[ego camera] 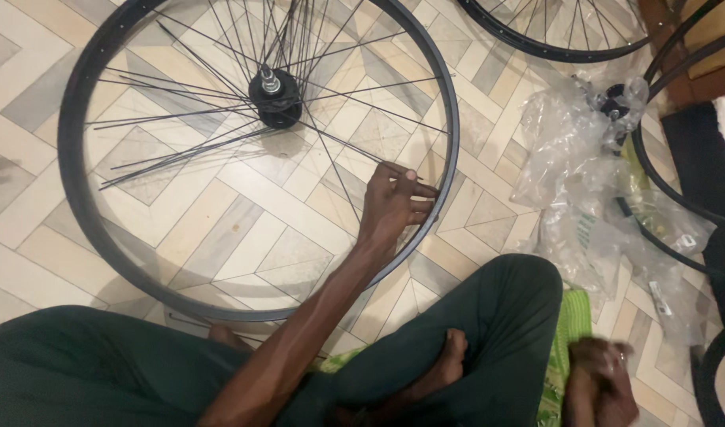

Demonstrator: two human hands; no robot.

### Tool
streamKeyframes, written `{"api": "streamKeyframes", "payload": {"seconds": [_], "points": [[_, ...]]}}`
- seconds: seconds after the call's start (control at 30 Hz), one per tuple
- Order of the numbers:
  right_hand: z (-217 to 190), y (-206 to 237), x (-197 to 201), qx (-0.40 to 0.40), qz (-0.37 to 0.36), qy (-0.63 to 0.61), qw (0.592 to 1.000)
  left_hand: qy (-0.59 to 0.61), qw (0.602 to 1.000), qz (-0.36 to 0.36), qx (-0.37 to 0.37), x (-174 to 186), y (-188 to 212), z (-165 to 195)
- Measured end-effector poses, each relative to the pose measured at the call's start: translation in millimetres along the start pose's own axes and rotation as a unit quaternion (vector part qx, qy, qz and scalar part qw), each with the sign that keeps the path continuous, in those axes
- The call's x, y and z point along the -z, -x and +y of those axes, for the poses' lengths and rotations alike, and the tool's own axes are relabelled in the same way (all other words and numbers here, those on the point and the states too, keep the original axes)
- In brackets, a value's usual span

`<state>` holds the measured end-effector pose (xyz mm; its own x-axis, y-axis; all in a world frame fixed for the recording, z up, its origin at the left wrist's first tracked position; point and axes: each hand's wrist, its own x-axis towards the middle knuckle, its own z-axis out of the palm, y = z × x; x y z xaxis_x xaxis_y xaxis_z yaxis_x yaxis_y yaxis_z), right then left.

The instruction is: The person laces a bicycle wheel by inserting spokes into the hub and rim, then securing them with nipples. The person works methodically around the wheel, inserting each spoke and tightening it by hand.

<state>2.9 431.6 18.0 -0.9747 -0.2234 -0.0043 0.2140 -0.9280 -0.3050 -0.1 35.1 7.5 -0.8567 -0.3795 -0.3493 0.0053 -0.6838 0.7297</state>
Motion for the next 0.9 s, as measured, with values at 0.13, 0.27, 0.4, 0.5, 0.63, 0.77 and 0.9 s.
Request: {"api": "streamKeyframes", "payload": {"seconds": [0.13, 0.27, 0.4, 0.5, 0.63, 0.77, 0.9], "points": [[60, -36, -29, -0.136, -0.028, -0.150, 0.979, 0.025, 1.000, -0.006, -0.001, -1, 3, -2], [123, -82, -42, -0.237, 0.009, -0.182, 0.954, 0.014, 1.000, -0.009, -0.011, 1, 6, -6], [171, -120, -34, -0.257, 0.121, 0.237, 0.929, 0.011, 1.000, -0.007, -0.005, 0, 6, -8], [183, -122, -29, -0.225, 0.121, 0.449, 0.856, 0.005, 1.000, -0.008, 0.007, -2, 8, -8], [182, -111, -36, -0.169, 0.100, 0.560, 0.805, -0.042, 0.999, -0.005, 0.010, -1, 10, -7], [186, -108, -49, -0.169, 0.088, 0.548, 0.815, -0.043, 0.999, -0.003, -0.001, -1, 10, -5], [194, -108, -56, -0.179, 0.053, 0.510, 0.839, -0.048, 0.999, -0.004, 0.000, -1, 11, -5]]}}
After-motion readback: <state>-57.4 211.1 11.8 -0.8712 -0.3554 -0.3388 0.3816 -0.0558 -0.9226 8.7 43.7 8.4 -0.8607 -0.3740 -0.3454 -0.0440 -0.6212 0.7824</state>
